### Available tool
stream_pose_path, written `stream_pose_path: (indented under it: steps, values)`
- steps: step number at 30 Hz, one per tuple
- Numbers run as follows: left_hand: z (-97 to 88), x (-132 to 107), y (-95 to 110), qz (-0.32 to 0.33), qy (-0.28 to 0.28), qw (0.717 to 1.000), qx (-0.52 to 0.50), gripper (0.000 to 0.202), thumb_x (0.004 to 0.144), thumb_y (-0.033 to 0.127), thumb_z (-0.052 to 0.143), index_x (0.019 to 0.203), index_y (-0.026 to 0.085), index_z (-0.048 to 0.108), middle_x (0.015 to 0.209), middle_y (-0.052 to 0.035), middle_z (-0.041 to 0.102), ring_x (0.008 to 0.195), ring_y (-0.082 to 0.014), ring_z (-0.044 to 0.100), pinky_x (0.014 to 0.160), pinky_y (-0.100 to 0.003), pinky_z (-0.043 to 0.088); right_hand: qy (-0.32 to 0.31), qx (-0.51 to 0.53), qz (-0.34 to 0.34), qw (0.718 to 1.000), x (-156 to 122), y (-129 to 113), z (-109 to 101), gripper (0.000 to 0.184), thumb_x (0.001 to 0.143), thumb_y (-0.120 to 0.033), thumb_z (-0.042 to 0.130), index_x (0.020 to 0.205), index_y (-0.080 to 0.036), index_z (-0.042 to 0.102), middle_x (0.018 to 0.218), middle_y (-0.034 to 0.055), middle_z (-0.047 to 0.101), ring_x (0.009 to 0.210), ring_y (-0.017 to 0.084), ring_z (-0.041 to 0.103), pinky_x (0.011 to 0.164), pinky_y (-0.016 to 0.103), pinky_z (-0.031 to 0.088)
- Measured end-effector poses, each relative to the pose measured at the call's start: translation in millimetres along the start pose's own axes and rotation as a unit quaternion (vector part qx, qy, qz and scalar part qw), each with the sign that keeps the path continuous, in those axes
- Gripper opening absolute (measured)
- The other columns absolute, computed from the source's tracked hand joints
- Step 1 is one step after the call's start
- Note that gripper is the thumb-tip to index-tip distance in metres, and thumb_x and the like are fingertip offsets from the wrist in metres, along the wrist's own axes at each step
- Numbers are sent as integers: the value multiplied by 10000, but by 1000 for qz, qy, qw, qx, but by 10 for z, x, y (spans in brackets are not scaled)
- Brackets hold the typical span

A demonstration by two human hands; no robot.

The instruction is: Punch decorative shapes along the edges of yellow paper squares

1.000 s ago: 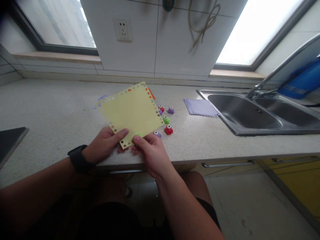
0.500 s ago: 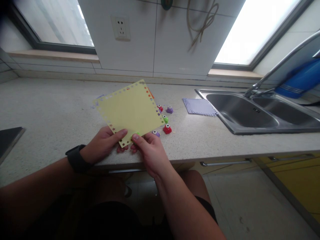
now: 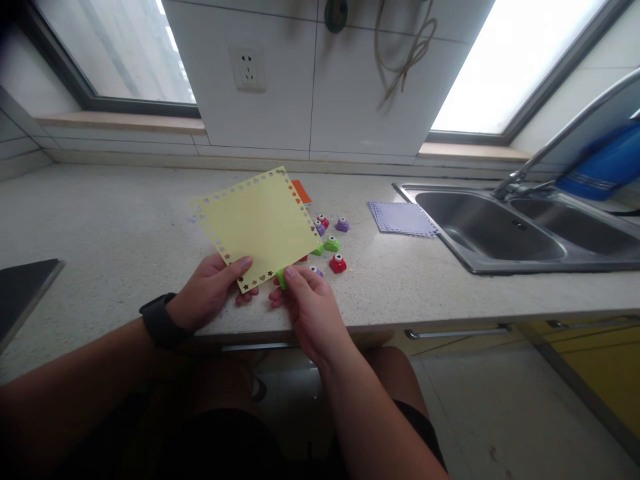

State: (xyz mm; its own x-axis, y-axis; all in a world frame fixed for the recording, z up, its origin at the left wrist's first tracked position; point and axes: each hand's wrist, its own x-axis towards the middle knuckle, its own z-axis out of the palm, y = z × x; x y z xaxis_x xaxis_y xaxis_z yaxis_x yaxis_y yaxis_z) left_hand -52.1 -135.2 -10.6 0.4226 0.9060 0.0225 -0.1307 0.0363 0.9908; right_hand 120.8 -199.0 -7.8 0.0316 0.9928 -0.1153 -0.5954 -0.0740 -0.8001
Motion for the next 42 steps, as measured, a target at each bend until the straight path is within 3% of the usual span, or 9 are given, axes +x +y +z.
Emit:
stream_pose_path:
  steps: [3,6,11,15,19,22,27,33,42]
  values:
    - [0,20,-14,17,17,1000,-20,346,866,459,737,901,115,726,712,-59,732,539,-156,652,411,-212,486,21,-30,-9,999,-4,-55,-53,311,763,-463,825,869,-184,738,818,13,674,646,127,612,615,270,495]
    - [-1,40,-22,22,23,999,-44,354,878,430,730,974,90,753,876,-117,778,687,-209,732,530,-261,589,36,-144,-49,988,5,-170,-174,348,798,-505,782,961,-199,756,826,18,662,661,145,597,594,287,464]
    - [5,71,1,-4,36,989,-145,346,907,300,691,1171,80,724,1122,-175,768,915,-275,761,731,-353,650,36,-445,-126,886,4,-401,-391,352,886,-508,662,1031,-206,768,912,72,708,791,209,602,748,375,466]
    - [-14,106,39,-16,55,973,-223,404,912,158,613,1308,87,647,1301,-193,699,1084,-329,722,858,-467,638,37,-559,-118,820,-13,-456,-436,395,895,-511,610,1044,-179,763,1005,120,712,847,251,616,788,422,470]
    - [-44,133,76,-46,60,961,-266,497,929,130,514,1422,80,549,1338,-204,677,1077,-348,726,889,-529,620,52,-588,-118,798,-26,-396,-401,462,872,-508,632,1176,-164,683,944,105,695,791,246,624,748,417,487]
    - [-47,140,97,-71,67,953,-287,515,938,129,465,1446,63,519,1319,-207,689,1067,-347,731,901,-536,610,31,-596,-128,792,-43,-330,-374,355,876,-465,645,1086,-179,651,925,88,694,802,241,643,743,400,496]
    - [-34,144,108,-90,67,951,-290,489,956,157,426,1415,44,552,1252,-203,725,1049,-340,735,852,-510,623,5,-673,-194,713,-58,-229,-352,175,903,-384,655,873,-212,649,876,72,693,851,262,642,771,409,493]
    - [-26,144,109,-97,68,955,-273,488,955,164,425,1404,25,558,1274,-213,710,1054,-351,727,832,-505,624,1,-712,-271,648,-14,-131,-358,175,938,-367,654,951,-208,726,925,85,745,917,282,667,857,443,516]
    - [-23,135,113,-100,58,955,-274,461,953,181,449,1366,35,592,1232,-199,732,1005,-321,742,811,-462,628,6,-718,-284,636,38,-81,-349,266,983,-386,591,1114,-213,745,1065,110,776,987,317,702,885,493,547]
